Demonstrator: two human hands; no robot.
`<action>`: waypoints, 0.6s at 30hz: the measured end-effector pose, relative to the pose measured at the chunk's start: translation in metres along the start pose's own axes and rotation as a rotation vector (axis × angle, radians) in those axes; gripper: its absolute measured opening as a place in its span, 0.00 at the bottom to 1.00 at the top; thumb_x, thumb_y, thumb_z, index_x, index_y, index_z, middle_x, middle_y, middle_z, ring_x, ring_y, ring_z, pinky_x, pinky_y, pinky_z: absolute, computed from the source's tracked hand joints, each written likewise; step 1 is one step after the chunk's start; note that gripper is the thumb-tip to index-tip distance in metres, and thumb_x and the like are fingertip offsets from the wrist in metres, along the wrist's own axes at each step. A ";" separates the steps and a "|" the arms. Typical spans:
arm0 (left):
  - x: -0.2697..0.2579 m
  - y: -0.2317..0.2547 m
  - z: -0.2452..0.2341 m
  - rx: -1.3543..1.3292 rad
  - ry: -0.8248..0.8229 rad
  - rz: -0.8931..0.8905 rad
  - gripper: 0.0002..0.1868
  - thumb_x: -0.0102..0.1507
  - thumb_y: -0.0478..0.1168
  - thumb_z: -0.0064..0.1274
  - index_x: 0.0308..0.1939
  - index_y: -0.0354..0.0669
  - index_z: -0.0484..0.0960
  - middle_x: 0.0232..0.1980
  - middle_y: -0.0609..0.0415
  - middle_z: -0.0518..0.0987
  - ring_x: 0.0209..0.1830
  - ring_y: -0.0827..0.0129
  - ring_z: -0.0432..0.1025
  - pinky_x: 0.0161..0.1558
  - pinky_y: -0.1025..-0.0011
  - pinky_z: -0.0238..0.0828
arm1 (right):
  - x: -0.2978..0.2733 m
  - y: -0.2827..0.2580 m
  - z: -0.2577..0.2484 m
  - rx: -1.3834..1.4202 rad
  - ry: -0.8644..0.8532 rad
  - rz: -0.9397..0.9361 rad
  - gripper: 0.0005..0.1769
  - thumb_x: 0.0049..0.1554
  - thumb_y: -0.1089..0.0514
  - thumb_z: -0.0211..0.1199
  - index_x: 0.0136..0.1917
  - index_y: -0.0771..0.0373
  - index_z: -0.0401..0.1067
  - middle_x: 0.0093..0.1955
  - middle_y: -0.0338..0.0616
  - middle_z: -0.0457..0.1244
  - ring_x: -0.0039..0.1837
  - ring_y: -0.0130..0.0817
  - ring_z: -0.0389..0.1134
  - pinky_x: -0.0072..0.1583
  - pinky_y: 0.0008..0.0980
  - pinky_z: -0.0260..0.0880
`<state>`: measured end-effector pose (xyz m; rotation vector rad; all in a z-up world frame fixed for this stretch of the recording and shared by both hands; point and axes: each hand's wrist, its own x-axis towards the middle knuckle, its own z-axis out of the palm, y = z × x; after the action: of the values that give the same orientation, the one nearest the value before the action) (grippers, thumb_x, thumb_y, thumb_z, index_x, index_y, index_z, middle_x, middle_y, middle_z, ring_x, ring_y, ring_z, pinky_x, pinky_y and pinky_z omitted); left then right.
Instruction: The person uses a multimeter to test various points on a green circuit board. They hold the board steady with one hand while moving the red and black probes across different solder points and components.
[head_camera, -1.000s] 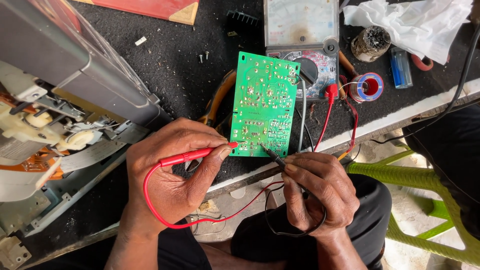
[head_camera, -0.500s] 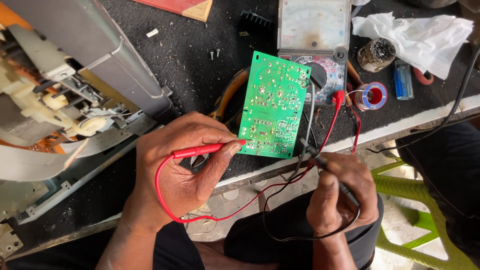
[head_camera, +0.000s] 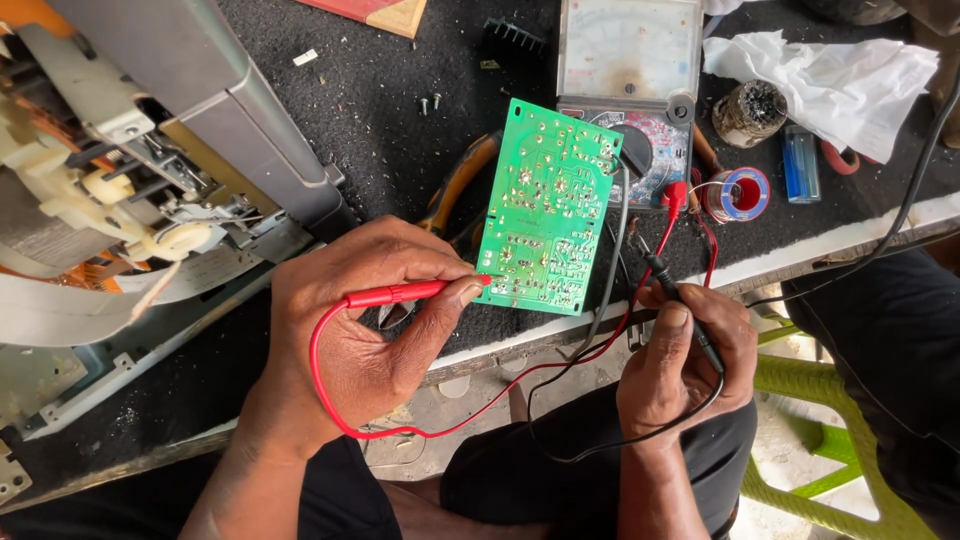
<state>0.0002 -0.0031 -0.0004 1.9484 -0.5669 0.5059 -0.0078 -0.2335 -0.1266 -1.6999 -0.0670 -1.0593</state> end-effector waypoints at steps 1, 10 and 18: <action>0.000 0.001 0.000 0.000 0.001 -0.001 0.05 0.65 0.30 0.56 0.34 0.36 0.82 0.34 0.50 0.82 0.34 0.64 0.78 0.42 0.72 0.76 | -0.001 0.002 0.000 0.000 -0.002 0.000 0.07 0.68 0.61 0.57 0.55 0.67 0.68 0.52 0.53 0.60 0.45 0.43 0.68 0.48 0.34 0.76; 0.000 0.000 0.001 -0.003 0.000 0.003 0.04 0.65 0.29 0.56 0.35 0.35 0.82 0.35 0.49 0.83 0.34 0.64 0.78 0.42 0.71 0.76 | -0.004 0.008 0.001 0.002 0.020 -0.043 0.07 0.68 0.61 0.56 0.55 0.68 0.68 0.53 0.53 0.60 0.53 0.43 0.64 0.47 0.36 0.81; 0.001 0.000 0.001 0.002 -0.009 0.009 0.05 0.66 0.29 0.56 0.34 0.35 0.81 0.34 0.49 0.82 0.33 0.64 0.77 0.42 0.71 0.76 | -0.001 0.011 -0.005 -0.038 -0.032 -0.073 0.05 0.67 0.60 0.59 0.55 0.63 0.69 0.50 0.50 0.63 0.51 0.39 0.66 0.54 0.34 0.71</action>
<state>0.0006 -0.0038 -0.0001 1.9522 -0.5811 0.5033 -0.0058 -0.2416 -0.1357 -1.7603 -0.1309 -1.0936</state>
